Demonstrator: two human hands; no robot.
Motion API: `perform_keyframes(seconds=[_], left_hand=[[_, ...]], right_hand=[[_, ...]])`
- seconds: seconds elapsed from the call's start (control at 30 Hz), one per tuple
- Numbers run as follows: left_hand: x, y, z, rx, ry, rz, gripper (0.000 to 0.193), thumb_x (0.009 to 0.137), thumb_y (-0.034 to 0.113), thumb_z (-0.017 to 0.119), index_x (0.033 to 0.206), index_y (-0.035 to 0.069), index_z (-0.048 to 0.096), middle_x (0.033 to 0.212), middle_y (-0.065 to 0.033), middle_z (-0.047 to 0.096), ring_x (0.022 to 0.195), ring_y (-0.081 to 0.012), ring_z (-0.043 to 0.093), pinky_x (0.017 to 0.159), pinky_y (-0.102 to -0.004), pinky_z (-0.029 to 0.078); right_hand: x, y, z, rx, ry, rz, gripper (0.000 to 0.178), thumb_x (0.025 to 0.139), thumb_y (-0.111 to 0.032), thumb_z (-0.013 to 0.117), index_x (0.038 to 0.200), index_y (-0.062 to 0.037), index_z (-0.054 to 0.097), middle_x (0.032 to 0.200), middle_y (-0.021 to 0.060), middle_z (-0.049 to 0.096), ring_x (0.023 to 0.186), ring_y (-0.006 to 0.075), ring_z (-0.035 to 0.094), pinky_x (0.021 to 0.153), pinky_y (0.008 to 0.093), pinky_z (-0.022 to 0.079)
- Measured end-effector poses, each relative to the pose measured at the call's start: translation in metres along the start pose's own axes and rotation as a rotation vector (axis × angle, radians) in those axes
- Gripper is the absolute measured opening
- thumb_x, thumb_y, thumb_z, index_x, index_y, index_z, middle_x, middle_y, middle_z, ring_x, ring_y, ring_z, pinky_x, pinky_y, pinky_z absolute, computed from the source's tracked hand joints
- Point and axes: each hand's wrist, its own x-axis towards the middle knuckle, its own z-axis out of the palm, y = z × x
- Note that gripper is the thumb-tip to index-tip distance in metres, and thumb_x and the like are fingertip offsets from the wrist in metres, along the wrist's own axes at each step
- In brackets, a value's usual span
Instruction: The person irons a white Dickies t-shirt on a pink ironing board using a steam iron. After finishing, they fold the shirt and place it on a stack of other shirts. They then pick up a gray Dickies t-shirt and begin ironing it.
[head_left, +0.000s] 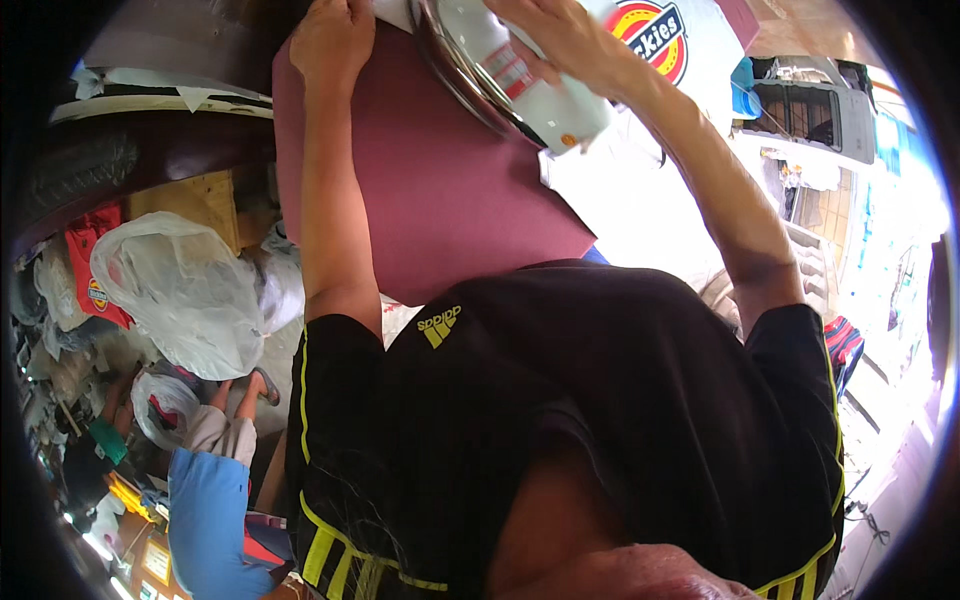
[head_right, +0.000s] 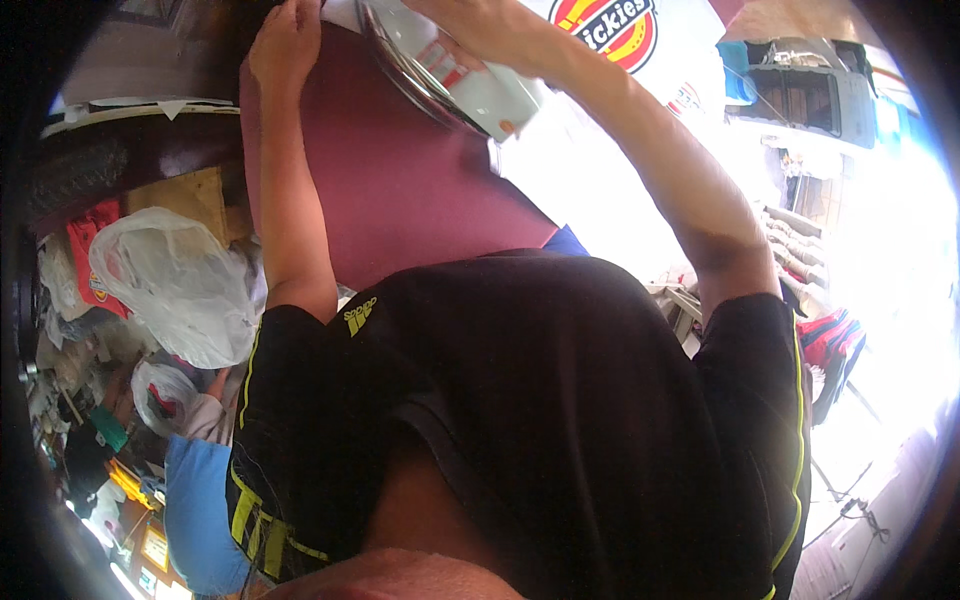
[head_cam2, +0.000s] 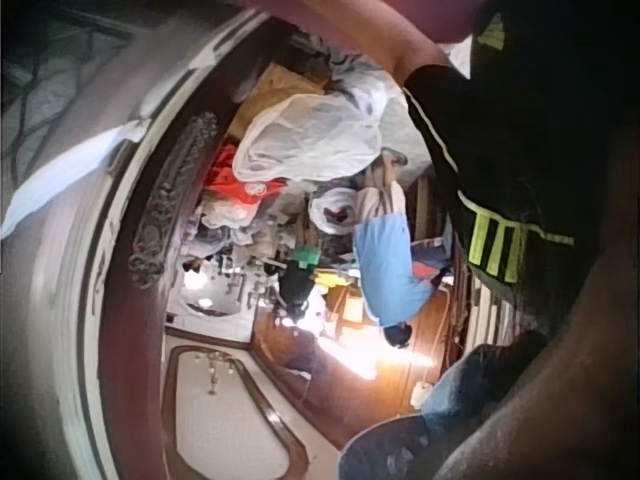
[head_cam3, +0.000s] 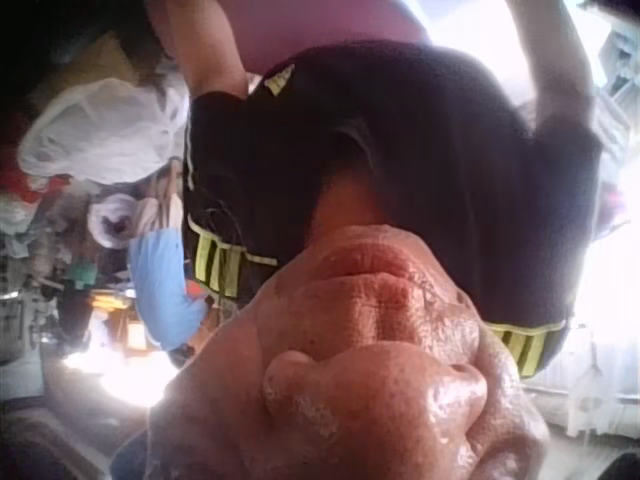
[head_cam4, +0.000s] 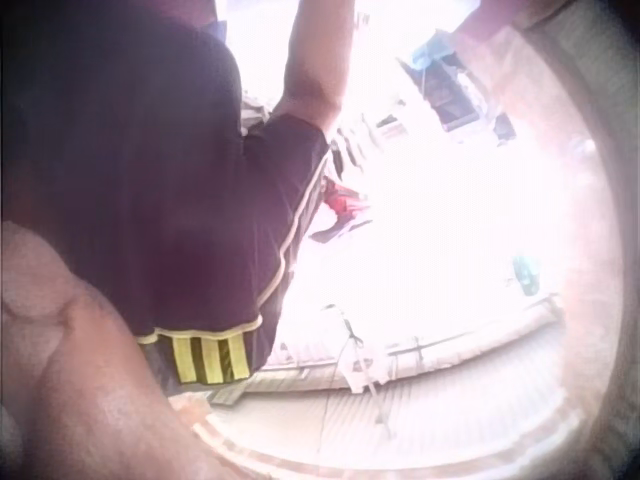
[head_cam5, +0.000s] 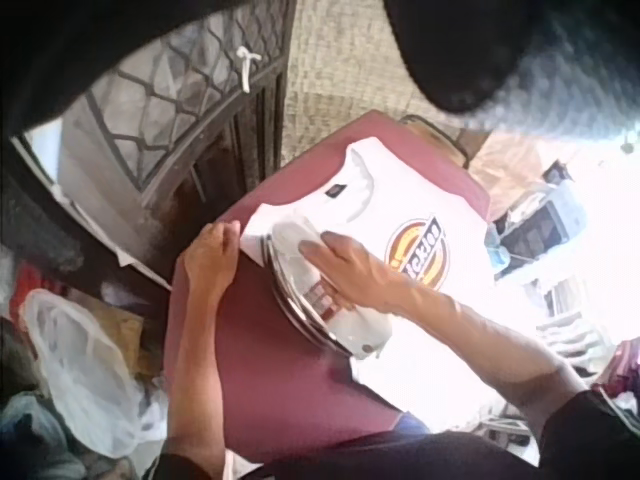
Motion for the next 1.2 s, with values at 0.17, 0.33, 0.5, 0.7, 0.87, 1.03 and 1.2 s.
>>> perform_keyframes(seconds=[0.17,0.33,0.5,0.7,0.87,1.03,1.2], left_hand=[[0.010,0.036,-0.006,0.040,0.059,0.131,0.028,0.083,0.035,0.074,0.082,0.009,0.064,0.079,-0.0110,0.063,0.075,-0.0348,0.063,0.069,-0.0470,0.047],[0.005,0.028,0.000,0.015,-0.016,0.047,0.026,0.079,0.032,0.077,0.081,0.009,0.065,0.079,-0.0091,0.066,0.080,-0.0326,0.064,0.072,-0.0473,0.045],[0.005,0.012,0.004,0.070,-0.124,0.038,0.035,0.087,0.047,0.068,0.090,0.013,0.073,0.084,-0.0075,0.072,0.079,-0.0294,0.069,0.066,-0.0408,0.052],[0.007,0.008,0.012,0.077,-0.140,0.039,0.049,0.086,0.062,0.062,0.090,0.014,0.071,0.082,-0.0051,0.071,0.077,-0.0286,0.068,0.065,-0.0425,0.051],[0.011,0.014,0.006,0.083,-0.153,0.007,0.050,0.087,0.063,0.061,0.090,0.014,0.071,0.082,-0.0037,0.071,0.075,-0.0282,0.068,0.065,-0.0409,0.051],[-0.005,0.050,-0.005,0.187,-0.084,-0.090,0.061,0.089,0.061,0.059,0.131,0.017,0.057,0.127,-0.0152,0.059,0.120,-0.0394,0.052,0.092,-0.0627,0.039],[-0.077,0.175,0.004,-0.010,-0.216,0.051,0.068,0.096,0.059,0.048,0.142,0.009,0.046,0.145,-0.0221,0.045,0.135,-0.0448,0.038,0.102,-0.0665,0.030]], right_hand=[[-0.101,-0.016,-0.010,-0.309,0.114,-0.229,0.019,0.102,-0.008,0.044,0.115,-0.0009,0.056,0.085,0.0095,0.048,0.060,0.0156,0.050,0.053,0.0314,0.042],[-0.174,-0.064,-0.026,0.398,-0.179,0.845,0.037,0.090,-0.008,0.062,0.126,-0.0050,0.053,0.101,0.0203,0.056,0.077,0.0291,0.060,0.065,0.0369,0.049],[-0.191,-0.040,-0.007,-0.014,-0.016,0.276,0.029,0.105,-0.026,0.046,0.117,-0.0016,0.056,0.087,0.0201,0.061,0.070,0.0305,0.061,0.066,0.0421,0.050],[-0.143,-0.072,-0.037,0.186,-0.241,0.532,0.035,0.103,-0.030,0.047,0.115,0.0007,0.057,0.097,0.0238,0.059,0.082,0.0343,0.065,0.073,0.0437,0.051],[-0.183,-0.049,-0.065,0.207,-0.314,0.489,0.040,0.099,-0.035,0.053,0.113,0.0026,0.058,0.082,0.0240,0.067,0.075,0.0366,0.069,0.069,0.0445,0.053],[-0.216,-0.011,-0.108,0.042,-0.282,0.274,0.034,0.096,-0.030,0.063,0.109,0.0016,0.062,0.088,0.0217,0.071,0.077,0.0334,0.073,0.067,0.0388,0.059],[-0.222,0.043,-0.136,-0.108,-0.294,-0.009,0.035,0.099,-0.032,0.061,0.113,0.0001,0.060,0.094,0.0231,0.070,0.081,0.0324,0.073,0.063,0.0344,0.061]])
